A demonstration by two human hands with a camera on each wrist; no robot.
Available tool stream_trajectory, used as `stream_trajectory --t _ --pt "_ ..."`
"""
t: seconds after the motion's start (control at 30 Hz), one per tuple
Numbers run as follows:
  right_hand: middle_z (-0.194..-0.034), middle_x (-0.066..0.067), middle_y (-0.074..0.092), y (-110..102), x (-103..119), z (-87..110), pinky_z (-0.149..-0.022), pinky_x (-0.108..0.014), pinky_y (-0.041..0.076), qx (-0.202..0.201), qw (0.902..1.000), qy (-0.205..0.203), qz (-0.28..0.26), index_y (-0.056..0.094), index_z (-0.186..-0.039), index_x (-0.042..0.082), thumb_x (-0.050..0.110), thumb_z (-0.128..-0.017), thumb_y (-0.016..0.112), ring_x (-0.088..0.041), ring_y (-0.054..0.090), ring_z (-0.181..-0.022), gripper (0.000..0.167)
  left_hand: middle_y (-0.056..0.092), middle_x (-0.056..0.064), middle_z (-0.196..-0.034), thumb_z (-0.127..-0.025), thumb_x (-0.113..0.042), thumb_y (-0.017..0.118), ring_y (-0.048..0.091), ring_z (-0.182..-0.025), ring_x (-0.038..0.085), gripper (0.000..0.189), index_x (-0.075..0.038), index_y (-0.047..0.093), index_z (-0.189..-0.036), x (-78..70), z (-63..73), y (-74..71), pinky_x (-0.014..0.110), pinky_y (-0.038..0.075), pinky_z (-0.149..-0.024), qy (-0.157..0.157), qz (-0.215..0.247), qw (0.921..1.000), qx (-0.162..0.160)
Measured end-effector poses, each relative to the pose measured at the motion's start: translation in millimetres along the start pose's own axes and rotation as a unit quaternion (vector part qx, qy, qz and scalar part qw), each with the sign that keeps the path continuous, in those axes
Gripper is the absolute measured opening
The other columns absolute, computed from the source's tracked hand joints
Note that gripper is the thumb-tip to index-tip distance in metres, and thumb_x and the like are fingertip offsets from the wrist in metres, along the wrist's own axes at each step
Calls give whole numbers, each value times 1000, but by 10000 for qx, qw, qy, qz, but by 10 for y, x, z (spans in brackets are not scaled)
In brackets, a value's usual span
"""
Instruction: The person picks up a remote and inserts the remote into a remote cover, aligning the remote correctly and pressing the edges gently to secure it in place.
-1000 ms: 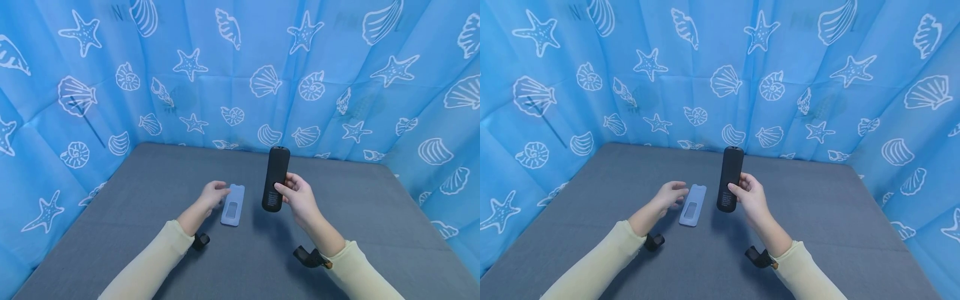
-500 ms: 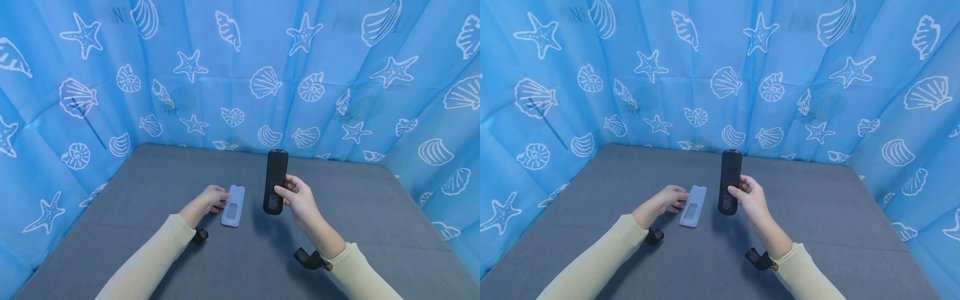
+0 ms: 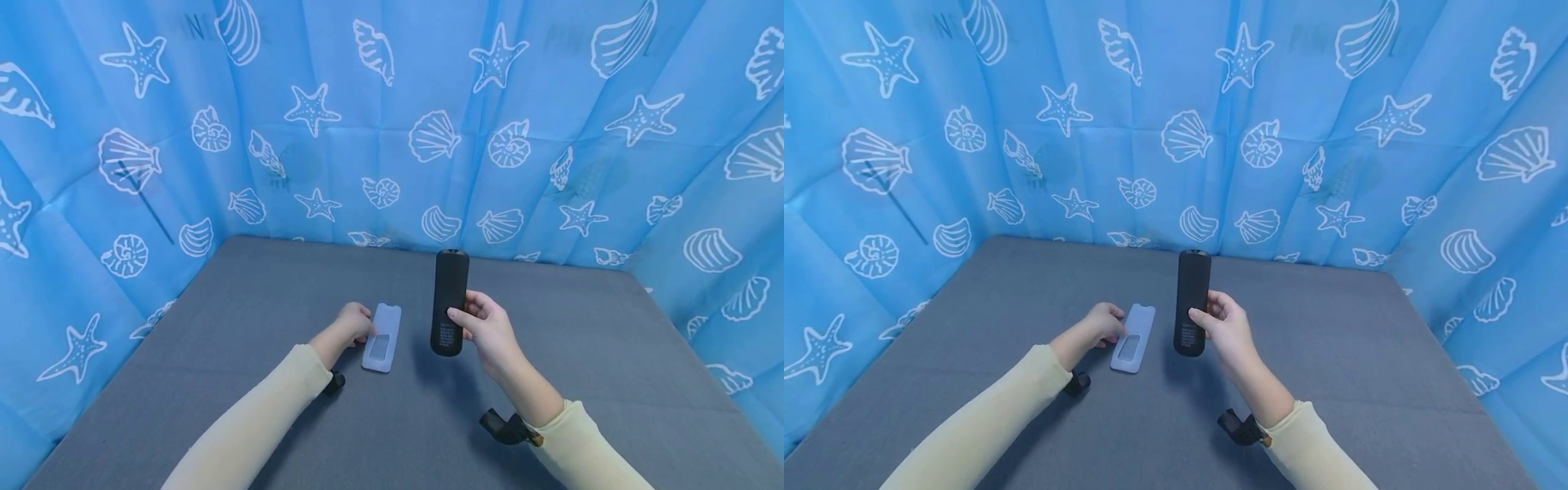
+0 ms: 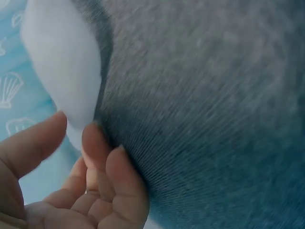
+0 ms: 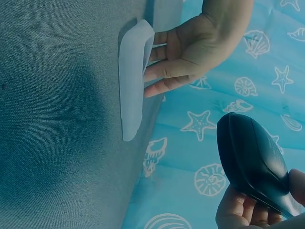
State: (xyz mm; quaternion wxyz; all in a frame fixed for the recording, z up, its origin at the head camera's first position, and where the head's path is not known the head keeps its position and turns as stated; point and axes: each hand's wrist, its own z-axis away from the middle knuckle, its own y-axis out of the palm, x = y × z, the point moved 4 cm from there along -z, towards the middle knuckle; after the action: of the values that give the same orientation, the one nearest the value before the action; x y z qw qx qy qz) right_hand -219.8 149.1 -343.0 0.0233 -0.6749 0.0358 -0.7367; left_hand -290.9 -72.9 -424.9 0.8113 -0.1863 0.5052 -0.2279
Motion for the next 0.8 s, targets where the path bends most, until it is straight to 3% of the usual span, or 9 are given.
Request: stream_trajectory --t 0.1,0.23,0.43,0.63,0.8 --pt "-110 -14 58 -8 -13 1 -77 -30 48 9 10000 -7 0 48 -132 -5 7 -98 55 -17 58 -97 36 63 14 -103 -83 4 70 63 -75 26 35 0 61 -117 4 -52 25 36 46 -56 65 -269 9995 -134" --pt "-109 -14 58 -16 -18 -1 -77 -30 48 -1 10000 -38 -8 49 -131 -5 6 -98 55 -17 58 -96 36 63 13 -97 -83 4 70 62 -72 24 30 0 64 -111 3 -64 25 36 48 -56 74 -410 9990 -189" --pt "-111 -14 58 -11 -36 0 -76 -29 48 13 10000 -1 -6 48 -132 -5 5 -97 56 -16 58 -96 37 62 14 -96 -88 7 61 60 -82 24 20 5 66 -108 11 58 15 34 52 -66 291 262 9992 31" --pt "-113 -15 58 -7 -47 5 -75 -29 49 43 10000 2 -20 48 -132 -5 5 -97 56 -16 58 -95 37 59 18 -109 -90 10 51 58 -97 27 27 9 59 -116 17 176 32 36 52 -76 624 741 9953 71" --pt "-111 -13 58 -1 -55 3 -75 -29 49 120 9999 17 -55 48 -133 -5 6 -97 56 -16 57 -96 38 57 21 -113 -91 8 49 58 -100 31 29 9 54 -119 37 195 35 40 52 -79 689 1057 9919 139"
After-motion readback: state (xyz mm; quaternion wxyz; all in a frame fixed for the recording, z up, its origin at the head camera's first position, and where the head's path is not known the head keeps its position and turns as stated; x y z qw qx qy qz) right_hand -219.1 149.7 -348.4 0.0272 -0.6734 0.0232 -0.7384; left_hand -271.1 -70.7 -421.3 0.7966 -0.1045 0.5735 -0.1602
